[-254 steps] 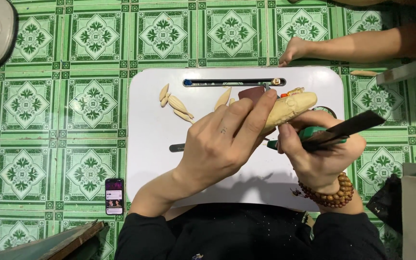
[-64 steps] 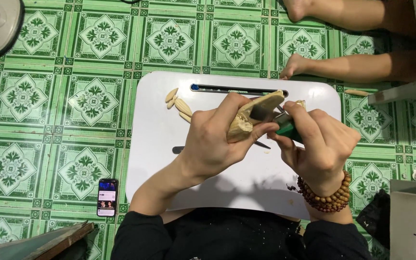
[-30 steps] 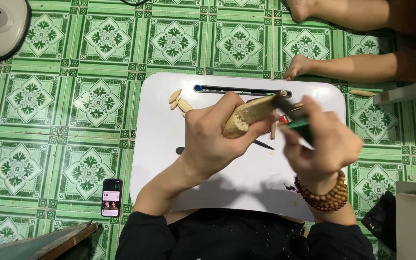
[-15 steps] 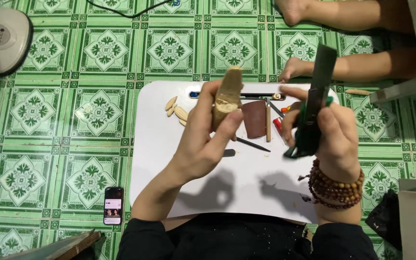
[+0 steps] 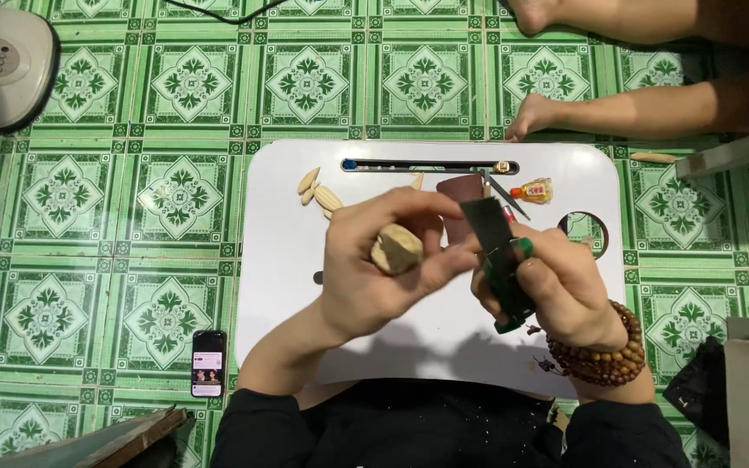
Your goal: Carving a small wooden object into a specific shape using a hand-held carving knife
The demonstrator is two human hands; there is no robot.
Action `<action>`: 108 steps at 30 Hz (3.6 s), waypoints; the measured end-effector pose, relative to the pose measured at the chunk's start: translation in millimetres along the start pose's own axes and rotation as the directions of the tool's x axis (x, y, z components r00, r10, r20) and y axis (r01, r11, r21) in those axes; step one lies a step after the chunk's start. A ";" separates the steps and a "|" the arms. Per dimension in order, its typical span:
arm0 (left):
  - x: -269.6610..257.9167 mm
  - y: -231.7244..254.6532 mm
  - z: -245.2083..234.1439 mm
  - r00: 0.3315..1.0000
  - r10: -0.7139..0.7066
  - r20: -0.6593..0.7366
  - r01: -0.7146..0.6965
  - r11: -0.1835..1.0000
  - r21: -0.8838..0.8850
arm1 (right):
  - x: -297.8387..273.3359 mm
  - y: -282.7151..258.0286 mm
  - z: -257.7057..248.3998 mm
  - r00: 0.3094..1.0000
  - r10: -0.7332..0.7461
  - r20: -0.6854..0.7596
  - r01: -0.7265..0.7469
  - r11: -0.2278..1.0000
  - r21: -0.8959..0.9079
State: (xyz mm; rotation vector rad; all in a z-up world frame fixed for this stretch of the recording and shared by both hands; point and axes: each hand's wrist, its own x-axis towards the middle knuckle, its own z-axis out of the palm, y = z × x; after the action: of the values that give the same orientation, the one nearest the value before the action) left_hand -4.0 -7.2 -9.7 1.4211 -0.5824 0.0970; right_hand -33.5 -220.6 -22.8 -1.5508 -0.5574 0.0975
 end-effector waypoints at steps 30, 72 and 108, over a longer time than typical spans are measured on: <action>13.6 21.5 -27.5 0.999 -0.006 0.034 0.001 0.991 0.132 | -48.4 135.9 28.1 0.978 0.193 0.077 0.069 0.048 -0.996; 5.1 19.8 -1.8 0.976 0.211 0.052 -0.212 0.874 0.437 | -10.0 14.3 28.4 0.949 -0.290 -0.120 0.114 0.676 -0.728; 6.3 16.9 4.0 0.937 0.350 0.018 -0.283 0.725 0.628 | -14.0 23.7 29.6 0.968 -0.242 -0.067 0.143 0.752 -0.643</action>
State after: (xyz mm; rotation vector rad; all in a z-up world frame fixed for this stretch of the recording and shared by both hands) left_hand -6.7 -9.8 8.4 1.9317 -0.7454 0.6951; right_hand -50.8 -198.1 -51.7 -2.1278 -0.6697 -0.4093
